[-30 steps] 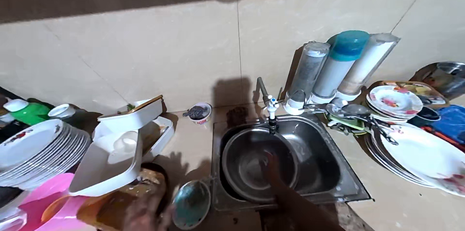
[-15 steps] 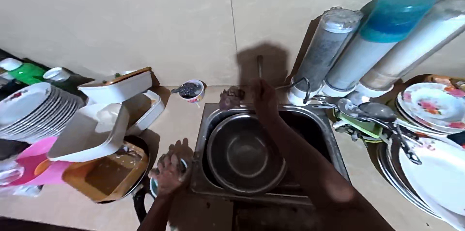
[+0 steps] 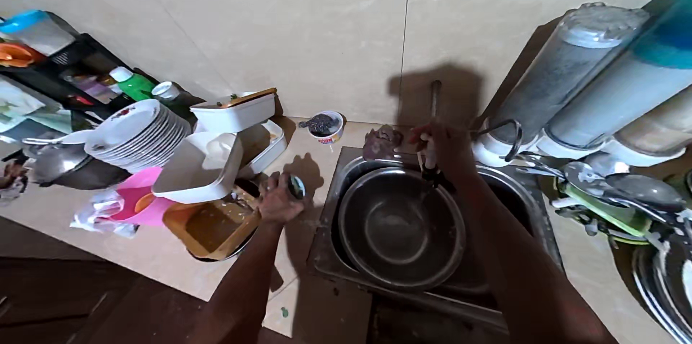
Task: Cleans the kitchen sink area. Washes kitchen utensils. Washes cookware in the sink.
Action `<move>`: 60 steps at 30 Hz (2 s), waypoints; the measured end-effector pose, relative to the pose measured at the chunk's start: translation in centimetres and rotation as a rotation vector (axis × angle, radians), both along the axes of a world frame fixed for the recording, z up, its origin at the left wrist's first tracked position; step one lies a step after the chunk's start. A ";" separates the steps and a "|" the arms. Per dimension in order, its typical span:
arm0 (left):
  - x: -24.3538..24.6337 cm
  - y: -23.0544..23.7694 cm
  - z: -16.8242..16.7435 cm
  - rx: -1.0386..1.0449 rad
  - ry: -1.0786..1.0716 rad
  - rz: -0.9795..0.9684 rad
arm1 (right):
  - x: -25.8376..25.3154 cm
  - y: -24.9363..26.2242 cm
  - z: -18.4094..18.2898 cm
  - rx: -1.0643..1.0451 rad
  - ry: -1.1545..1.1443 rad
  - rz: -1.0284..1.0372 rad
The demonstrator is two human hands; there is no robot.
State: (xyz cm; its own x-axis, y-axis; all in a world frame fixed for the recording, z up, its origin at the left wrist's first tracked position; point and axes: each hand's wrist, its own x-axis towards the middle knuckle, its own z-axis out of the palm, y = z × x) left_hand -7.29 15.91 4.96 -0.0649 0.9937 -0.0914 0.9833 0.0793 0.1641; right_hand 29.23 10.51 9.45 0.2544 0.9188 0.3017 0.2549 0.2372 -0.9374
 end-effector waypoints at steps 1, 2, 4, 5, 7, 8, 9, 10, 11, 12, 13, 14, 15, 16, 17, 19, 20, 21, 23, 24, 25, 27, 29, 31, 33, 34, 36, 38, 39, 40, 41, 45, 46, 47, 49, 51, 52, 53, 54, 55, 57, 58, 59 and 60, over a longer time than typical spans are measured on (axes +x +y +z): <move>0.0 1.4 -0.6 -0.017 0.005 0.008 | -0.1 0.0 0.2 -0.024 0.038 -0.016; 0.2 2.5 -1.4 -0.030 0.013 0.008 | -0.2 0.1 0.4 -0.043 0.071 -0.037; 0.6 3.6 -2.5 -0.016 0.007 -0.030 | -0.4 0.3 0.9 -0.072 0.125 -0.086; 0.9 3.3 -3.1 0.035 -0.025 -0.065 | -0.4 0.4 1.1 -0.076 0.132 -0.102; 0.8 0.6 -5.0 0.234 -0.131 -0.198 | -0.3 0.4 1.0 -0.089 0.132 -0.110; 0.4 -1.2 -6.5 0.365 -0.196 -0.278 | -0.3 0.5 0.8 -0.092 0.144 -0.112; 0.1 -3.0 -7.8 0.452 -0.245 -0.318 | -0.1 0.6 0.7 -0.087 0.162 -0.099; -0.2 -4.8 -8.9 0.474 -0.292 -0.311 | 0.0 0.7 0.7 -0.081 0.179 -0.084; -0.5 -6.3 -9.7 0.470 -0.315 -0.269 | 0.0 0.7 0.7 -0.080 0.197 -0.075; -0.6 -7.4 -10.2 0.426 -0.331 -0.196 | -0.1 0.7 0.7 -0.080 0.211 -0.070; -0.6 -7.8 -10.6 0.380 -0.316 -0.108 | -0.2 0.6 0.7 -0.084 0.221 -0.068; -0.3 -7.9 -11.0 0.318 -0.282 -0.028 | -0.3 0.7 0.7 -0.088 0.229 -0.077; 0.1 -7.7 -11.3 0.249 -0.235 0.030 | -0.4 0.8 0.7 -0.096 0.238 -0.093; 0.6 -7.5 -11.6 0.221 -0.203 0.049 | -0.5 0.9 0.8 -0.103 0.242 -0.107; 1.3 -7.4 -11.7 0.224 -0.215 0.034 | -0.4 1.1 0.9 -0.105 0.241 -0.118; 3.3 -8.2 -11.1 0.239 -0.313 -0.074 | -0.4 1.2 0.9 -0.078 0.228 -0.122; 4.9 -9.2 -10.3 0.207 -0.363 -0.143 | -0.6 1.2 0.7 -0.051 0.219 -0.129; 6.5 -10.2 -9.7 0.154 -0.421 -0.208 | -0.8 1.1 0.3 0.003 0.198 -0.158; 9.3 -11.9 -9.7 0.033 -0.552 -0.333 | -1.9 0.3 -1.7 0.169 0.138 -0.333; 10.0 -12.1 -10.5 0.020 -0.563 -0.399 | -2.6 -0.4 -3.6 0.225 0.134 -0.447; 10.4 -12.0 -11.2 0.013 -0.525 -0.461 | -3.2 -1.2 -5.8 0.222 0.182 -0.516; 10.9 -11.5 -11.1 -0.121 -0.336 -0.514 | -4.5 -2.4 -10.3 0.018 0.392 -0.594; 11.4 -11.3 -10.6 -0.247 -0.166 -0.545 | -5.3 -2.3 -13.4 -0.312 0.753 -0.456; 11.9 -11.3 -10.2 -0.358 -0.044 -0.573 | -4.8 -1.2 -15.6 -0.439 1.170 -0.166; 12.3 -11.3 -10.4 -0.409 0.031 -0.581 | -4.1 -0.2 -16.3 -0.411 1.346 -0.037; 12.4 -11.2 -10.6 -0.414 0.052 -0.581 | -3.8 0.1 -16.2 -0.391 1.351 -0.018; 12.4 -11.1 -10.9 -0.420 0.067 -0.577 | -3.4 0.5 -15.8 -0.425 1.214 -0.034; 12.4 -11.1 -10.9 -0.453 0.080 -0.571 | -3.3 0.1 -15.3 -0.560 0.818 -0.064; 12.4 -11.1 -10.8 -0.456 0.078 -0.568 | -3.3 -0.5 -14.8 -0.635 0.518 -0.065; 12.4 -11.0 -10.9 -0.455 0.071 -0.561 | -3.0 -1.5 -13.9 -0.700 0.231 -0.014; 12.3 -11.1 -10.9 -0.449 0.067 -0.553 | -2.6 -2.7 -13.0 -0.724 -0.037 0.024; 12.4 -11.3 -11.2 -0.446 0.074 -0.525 | -1.9 -10.8 -14.4 -0.504 -0.363 -0.428; 12.5 -11.4 -11.3 -0.442 0.079 -0.525 | -1.8 -12.3 -16.0 -0.465 -0.255 -0.519; 12.7 -11.5 -11.3 -0.456 0.083 -0.526 | -1.9 -13.4 -17.4 -0.494 -0.100 -0.555; 13.2 -11.7 -10.8 -0.494 0.077 -0.534 | -2.4 -14.3 -18.8 -0.717 0.159 -0.525; 13.8 -12.1 -10.3 -0.546 0.029 -0.555 | -2.4 -14.5 -18.3 -0.780 0.213 -0.490; 14.0 -12.2 -10.2 -0.561 -0.022 -0.569 | -2.0 -14.4 -17.4 -0.733 0.182 -0.481; 14.1 -12.1 -10.1 -0.530 -0.098 -0.577 | -1.4 -14.2 -16.5 -0.661 0.130 -0.497; 14.0 -12.0 -10.0 -0.434 -0.181 -0.576 | -0.5 -14.2 -15.6 -0.601 0.063 -0.514; 13.6 -11.9 -9.8 -0.265 -0.244 -0.546 | 0.5 -14.3 -14.5 -0.552 0.008 -0.534; 11.5 -9.5 -9.6 0.256 -0.300 -0.454 | 2.9 -14.5 -12.9 -0.498 -0.070 -0.551; 9.9 -6.9 -9.4 0.508 -0.291 -0.405 | 4.1 -14.4 -12.1 -0.463 -0.113 -0.550; 8.0 -4.4 -8.4 0.587 -0.263 -0.335 | 5.1 -14.3 -11.3 -0.431 -0.159 -0.541; 5.9 -2.2 -7.5 0.579 -0.218 -0.254 | 5.9 -14.3 -10.5 -0.411 -0.196 -0.524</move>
State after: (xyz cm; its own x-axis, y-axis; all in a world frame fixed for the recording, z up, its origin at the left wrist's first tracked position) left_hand -1.34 13.68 -2.55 0.1375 0.8683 0.4765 0.8993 -0.3111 0.3074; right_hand 35.12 -3.76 -1.02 0.6723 0.7392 0.0413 0.4124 -0.3276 -0.8501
